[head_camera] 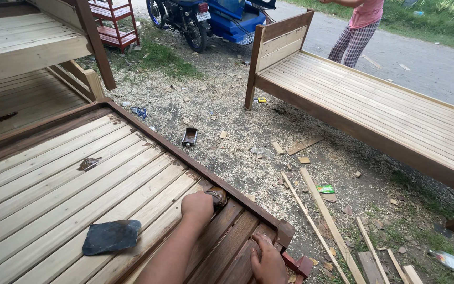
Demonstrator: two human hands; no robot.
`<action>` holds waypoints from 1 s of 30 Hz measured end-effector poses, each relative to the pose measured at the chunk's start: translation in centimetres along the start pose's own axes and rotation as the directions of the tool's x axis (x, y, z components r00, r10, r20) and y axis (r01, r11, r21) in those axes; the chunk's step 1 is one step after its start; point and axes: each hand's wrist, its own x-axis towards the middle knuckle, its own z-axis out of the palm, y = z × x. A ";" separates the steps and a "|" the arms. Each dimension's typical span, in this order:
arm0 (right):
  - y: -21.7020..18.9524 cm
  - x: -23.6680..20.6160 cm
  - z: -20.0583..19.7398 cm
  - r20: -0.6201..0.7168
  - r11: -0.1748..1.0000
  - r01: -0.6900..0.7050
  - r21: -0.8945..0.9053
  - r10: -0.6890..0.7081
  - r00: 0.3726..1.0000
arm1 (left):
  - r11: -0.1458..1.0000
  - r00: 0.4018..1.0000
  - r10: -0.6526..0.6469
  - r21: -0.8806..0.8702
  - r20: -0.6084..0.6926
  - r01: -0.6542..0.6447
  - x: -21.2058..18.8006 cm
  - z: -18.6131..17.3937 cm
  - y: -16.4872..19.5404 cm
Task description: The person applies brown wood stain to a large slatted wooden bed frame panel outdoors. They dip a cloth into stain in the can lid and wipe the stain across the bare wood planks, working along the surface section by section, reloading the cloth from the lid as needed.
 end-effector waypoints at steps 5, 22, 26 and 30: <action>-2.5 -0.6 0.9 -0.017 1.000 -0.010 -0.002 0.010 1.000 | 0.987 0.990 0.093 0.121 0.108 -0.106 -1.1 -2.2 0.4; -3.0 -0.1 1.8 0.028 1.000 -0.002 0.015 0.001 1.000 | 0.874 0.980 -0.151 -0.446 0.130 0.194 -4.5 -5.2 -3.1; -2.1 0.1 0.6 -0.011 0.999 0.031 0.041 -0.031 0.999 | 0.846 0.971 -0.179 -0.479 0.156 0.233 -3.1 -4.4 -3.0; -2.0 0.1 -0.2 -0.060 0.997 0.060 0.044 -0.057 0.997 | 0.924 0.979 -0.137 -0.337 0.150 0.181 -2.5 -3.9 -2.6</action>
